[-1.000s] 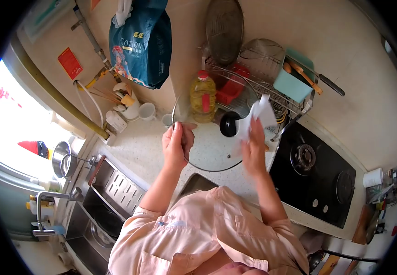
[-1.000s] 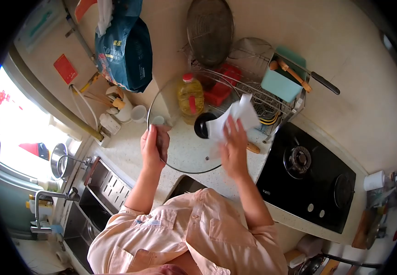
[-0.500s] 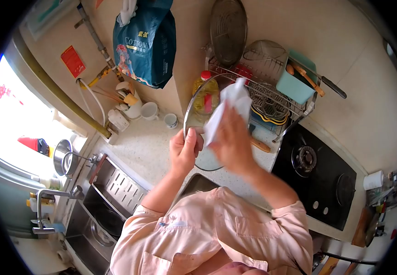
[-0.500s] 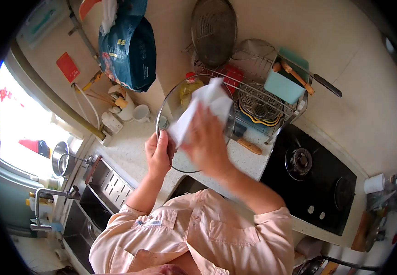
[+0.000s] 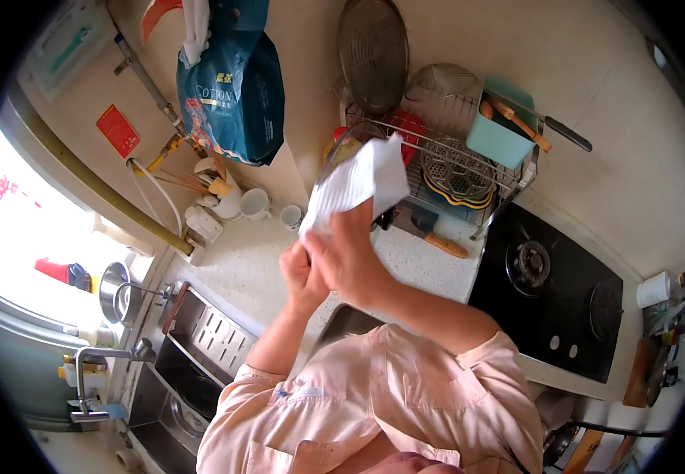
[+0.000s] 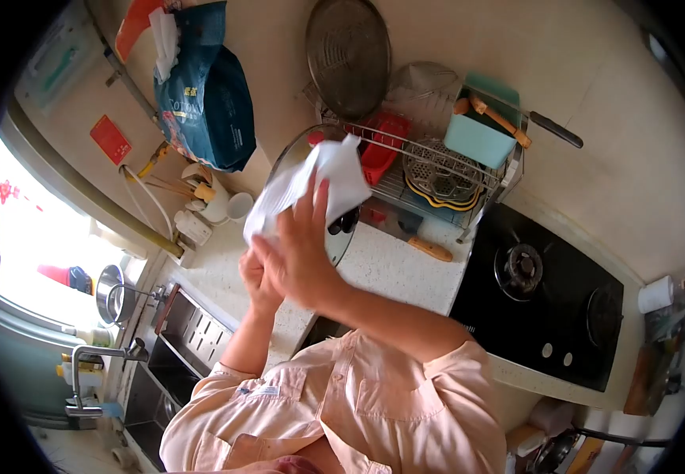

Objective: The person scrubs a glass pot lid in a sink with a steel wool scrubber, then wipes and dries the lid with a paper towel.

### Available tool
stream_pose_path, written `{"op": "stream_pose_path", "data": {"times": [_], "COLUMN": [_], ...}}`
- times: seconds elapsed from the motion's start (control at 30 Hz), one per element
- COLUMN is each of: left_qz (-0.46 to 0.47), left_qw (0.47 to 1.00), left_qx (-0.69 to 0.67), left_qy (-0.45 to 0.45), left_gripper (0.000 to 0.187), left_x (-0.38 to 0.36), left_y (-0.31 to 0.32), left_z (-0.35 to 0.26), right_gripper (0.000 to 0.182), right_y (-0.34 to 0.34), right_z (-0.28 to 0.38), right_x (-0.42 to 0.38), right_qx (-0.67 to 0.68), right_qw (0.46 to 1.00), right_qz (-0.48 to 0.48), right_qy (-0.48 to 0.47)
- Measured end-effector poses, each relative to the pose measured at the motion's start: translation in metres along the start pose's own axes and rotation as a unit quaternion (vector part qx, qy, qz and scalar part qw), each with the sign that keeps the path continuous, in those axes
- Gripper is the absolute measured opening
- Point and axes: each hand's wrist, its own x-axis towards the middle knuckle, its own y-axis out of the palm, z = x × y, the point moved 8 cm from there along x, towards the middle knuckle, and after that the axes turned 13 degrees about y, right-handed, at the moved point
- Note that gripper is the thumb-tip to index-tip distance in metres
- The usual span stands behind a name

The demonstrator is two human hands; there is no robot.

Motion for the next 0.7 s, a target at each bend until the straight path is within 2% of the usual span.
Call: {"op": "stream_pose_path", "data": {"times": [0.07, 0.1, 0.13, 0.2, 0.27, 0.33, 0.37, 0.47, 0.5, 0.53, 0.6, 0.67, 0.7], "left_qz": [0.034, 0.029, -0.011, -0.091, -0.116, -0.146, -0.141, -0.1, -0.081, -0.055, -0.002, 0.009, 0.011], "left_qw": [0.989, 0.99, 0.978, 0.937, 0.927, 0.916, 0.919, 0.91, 0.909, 0.912, 0.914, 0.911, 0.907], "left_qx": [-0.062, -0.082, -0.129, -0.223, -0.268, -0.296, -0.292, -0.305, -0.315, -0.319, -0.326, -0.324, -0.332], "left_qy": [-0.133, -0.111, -0.161, -0.254, -0.236, -0.228, -0.225, -0.263, -0.259, -0.252, -0.241, -0.255, -0.261], "left_gripper": [0.031, 0.034, 0.034, 0.037, 0.039, 0.039, 0.039, 0.039, 0.039, 0.04, 0.041, 0.042, 0.042], "left_x": [-0.002, -0.002, -0.004, -0.008, -0.005, -0.002, 0.002, 0.004, 0.003, 0.007, 0.012, 0.011, 0.01], "left_y": [0.0, -0.003, -0.008, -0.016, -0.024, -0.031, -0.033, -0.023, -0.016, -0.011, -0.004, -0.001, 0.001], "left_z": [-0.001, -0.005, 0.0, 0.008, 0.022, 0.029, 0.031, 0.037, 0.038, 0.036, 0.028, 0.028, 0.028], "right_gripper": [0.063, 0.06, 0.056, 0.049, 0.049, 0.053, 0.058, 0.058, 0.05, 0.036, 0.032, 0.032, 0.03], "right_y": [-0.006, -0.019, -0.033, -0.036, -0.043, -0.052, -0.048, -0.058, -0.063, -0.07, -0.073, -0.078, -0.09], "right_z": [-0.046, -0.066, -0.084, -0.116, -0.131, -0.108, -0.11, -0.085, -0.075, -0.065, -0.046, -0.053, -0.076], "right_x": [0.039, 0.065, 0.08, 0.07, 0.039, 0.004, -0.007, 0.014, 0.023, 0.031, 0.042, 0.06, 0.069], "right_qx": [-0.045, 0.007, 0.059, 0.1, 0.111, 0.045, 0.126, -0.01, -0.056, -0.025, -0.065, -0.119, -0.04], "right_qw": [0.998, 0.997, 0.991, 0.969, 0.984, 0.996, 0.99, 0.996, 0.986, 0.977, 0.963, 0.97, 0.983], "right_qz": [0.004, 0.035, 0.067, 0.194, 0.118, 0.025, 0.059, 0.092, 0.105, 0.135, 0.124, 0.073, 0.035], "right_qy": [0.052, 0.075, 0.097, 0.116, 0.079, -0.07, 0.003, -0.008, -0.117, -0.161, -0.232, -0.199, -0.177]}}
